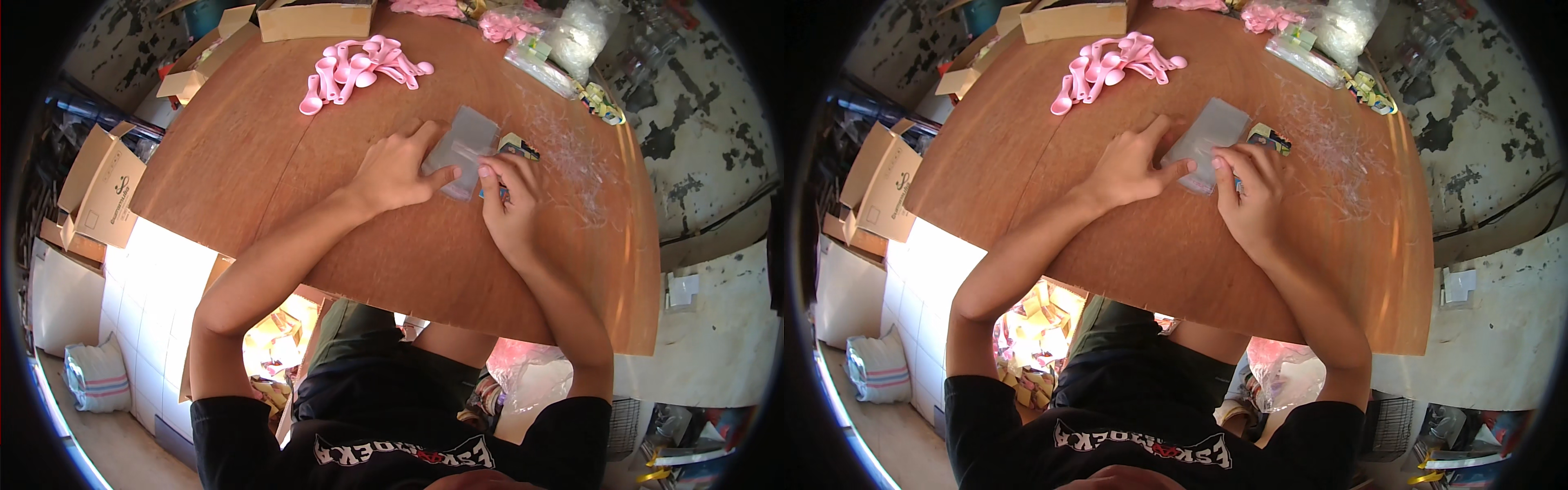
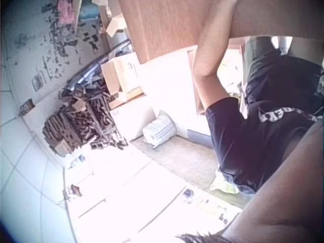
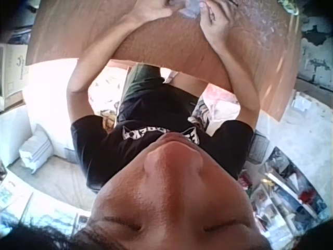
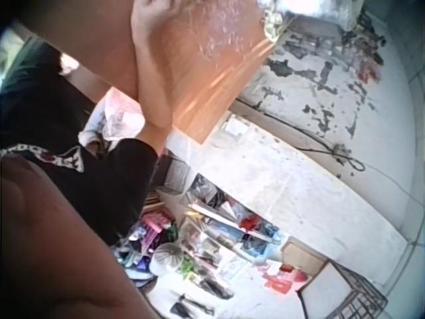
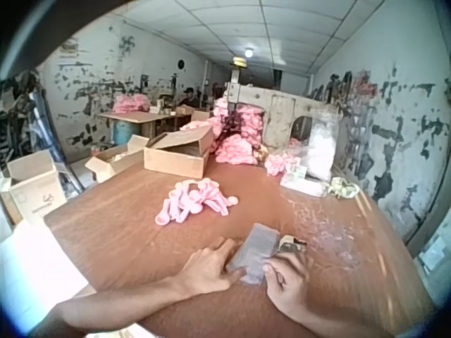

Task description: The person places a yellow sticky note and a pink plastic spoon into small clear plastic bags one at a time. The person folds the top of each bag to close it and sets the completed packages on the table.

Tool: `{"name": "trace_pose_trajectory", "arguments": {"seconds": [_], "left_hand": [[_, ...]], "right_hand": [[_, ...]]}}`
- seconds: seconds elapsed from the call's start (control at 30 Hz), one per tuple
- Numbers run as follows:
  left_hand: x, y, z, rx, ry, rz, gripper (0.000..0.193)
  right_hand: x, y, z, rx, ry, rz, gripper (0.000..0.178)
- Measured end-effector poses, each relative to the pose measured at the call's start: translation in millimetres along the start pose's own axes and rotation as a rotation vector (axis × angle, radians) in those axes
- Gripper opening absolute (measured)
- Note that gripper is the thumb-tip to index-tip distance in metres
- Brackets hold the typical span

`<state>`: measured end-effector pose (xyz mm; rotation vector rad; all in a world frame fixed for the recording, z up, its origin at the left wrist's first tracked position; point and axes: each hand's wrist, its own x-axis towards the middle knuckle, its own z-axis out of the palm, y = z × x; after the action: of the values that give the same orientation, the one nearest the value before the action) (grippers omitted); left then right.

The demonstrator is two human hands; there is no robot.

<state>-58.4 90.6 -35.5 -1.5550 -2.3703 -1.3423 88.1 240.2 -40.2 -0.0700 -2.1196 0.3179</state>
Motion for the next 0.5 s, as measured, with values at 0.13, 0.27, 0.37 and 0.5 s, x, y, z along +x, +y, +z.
{"name": "trace_pose_trajectory", "arguments": {"seconds": [0.13,0.27,0.37,0.5], "left_hand": [[2.4,-11.2,-3.1,-0.09,0.196,0.437,0.036],[7.9,-9.1,-9.0,-0.335,0.017,0.387,0.02],[7.8,1.6,-21.7,-0.414,0.024,0.17,0.011],[-0.3,19.8,-49.0,-0.583,0.038,0.022,0.013]], "right_hand": [[0.8,-6.1,1.4,-0.024,-0.062,-0.182,0.012],[4.0,-6.1,-5.1,0.11,-0.06,-0.139,0.018],[18.7,-16.6,-20.7,0.218,-0.144,0.15,0.025],[-10.6,-1.3,-43.3,-0.336,-0.633,0.027,0.052]]}}
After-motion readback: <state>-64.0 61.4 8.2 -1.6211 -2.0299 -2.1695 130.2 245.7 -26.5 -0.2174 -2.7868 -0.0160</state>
